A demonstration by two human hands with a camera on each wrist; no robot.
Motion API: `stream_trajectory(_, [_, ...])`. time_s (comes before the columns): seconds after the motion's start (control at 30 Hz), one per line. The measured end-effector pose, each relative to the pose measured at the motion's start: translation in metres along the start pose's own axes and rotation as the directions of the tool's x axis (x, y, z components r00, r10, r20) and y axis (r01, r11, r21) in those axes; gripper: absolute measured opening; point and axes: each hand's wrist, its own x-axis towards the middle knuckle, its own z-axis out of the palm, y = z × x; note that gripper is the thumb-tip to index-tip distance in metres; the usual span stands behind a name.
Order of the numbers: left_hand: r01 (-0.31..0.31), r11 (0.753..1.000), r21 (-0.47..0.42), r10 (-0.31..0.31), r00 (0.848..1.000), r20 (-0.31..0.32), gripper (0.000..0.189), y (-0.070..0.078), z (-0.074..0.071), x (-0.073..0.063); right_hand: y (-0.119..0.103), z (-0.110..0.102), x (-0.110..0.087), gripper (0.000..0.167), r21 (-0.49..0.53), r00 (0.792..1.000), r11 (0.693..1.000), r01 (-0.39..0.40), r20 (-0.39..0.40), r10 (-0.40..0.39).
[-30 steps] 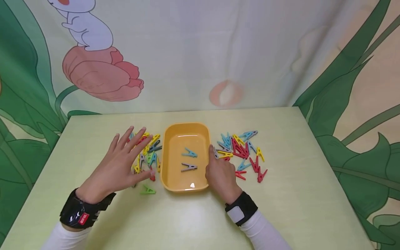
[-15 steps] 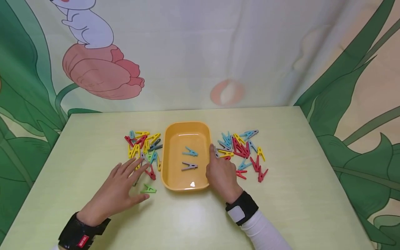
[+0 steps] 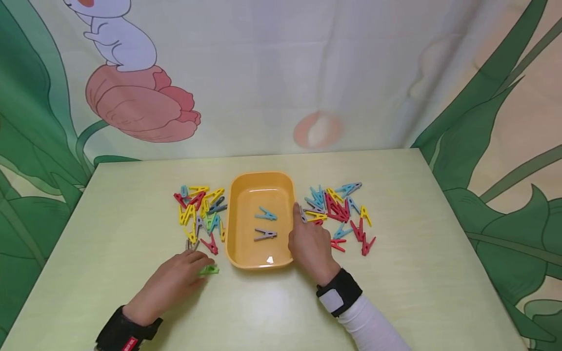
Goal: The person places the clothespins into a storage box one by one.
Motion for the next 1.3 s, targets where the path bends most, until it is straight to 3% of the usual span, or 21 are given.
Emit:
stream_trajectory(0.13, [-0.026,0.999,0.02,0.026,0.999,-0.03,0.022,0.0,0.005,0.0,0.0,0.0,0.0,0.063,-0.007,1.0,1.0,-0.004,0.003,0.004])
stream_trajectory(0.3, [-0.045,0.999,0.025,0.047,0.997,-0.062,0.02,-0.002,0.001,0.001,0.0,0.001,0.0,0.063,-0.001,1.0,1.0,0.001,-0.006,-0.001])
stream_trajectory(0.43, [-0.041,0.999,0.016,0.042,0.993,-0.11,0.026,-0.005,-0.017,0.008,0.0,-0.001,0.0,0.063,0.002,1.0,1.0,-0.004,-0.004,0.004])
stream_trajectory(0.6, [-0.06,0.998,0.014,0.062,0.973,-0.224,0.032,-0.007,-0.051,0.023,0.001,0.0,0.0,0.063,0.015,1.0,1.0,-0.011,-0.002,0.011])
stream_trajectory(0.73, [-0.087,0.996,0.003,0.084,0.956,-0.282,0.033,0.0,-0.074,0.037,0.001,0.002,0.0,0.063,0.019,1.0,1.0,-0.002,-0.005,0.003])
stream_trajectory(0.87, [-0.143,0.99,-0.011,0.132,0.936,-0.325,0.031,0.013,-0.088,0.056,0.001,0.002,0.0,0.063,0.018,1.0,1.0,-0.002,-0.012,0.002])
stream_trajectory(0.97, [-0.182,0.983,-0.021,0.164,0.927,-0.338,0.03,0.024,-0.091,0.071,0.001,0.002,0.0,0.062,0.016,1.0,1.0,-0.004,-0.013,0.005])
stream_trajectory(1.13, [-0.205,0.978,-0.034,0.184,0.928,-0.323,0.028,0.04,-0.083,0.094,0.0,0.001,0.002,0.062,0.017,1.0,1.0,-0.011,-0.009,0.011])
stream_trajectory(1.3, [-0.224,0.974,-0.035,0.203,0.932,-0.299,0.026,0.051,-0.074,0.108,0.0,0.003,0.001,0.063,0.029,1.0,1.0,-0.012,-0.004,0.013])
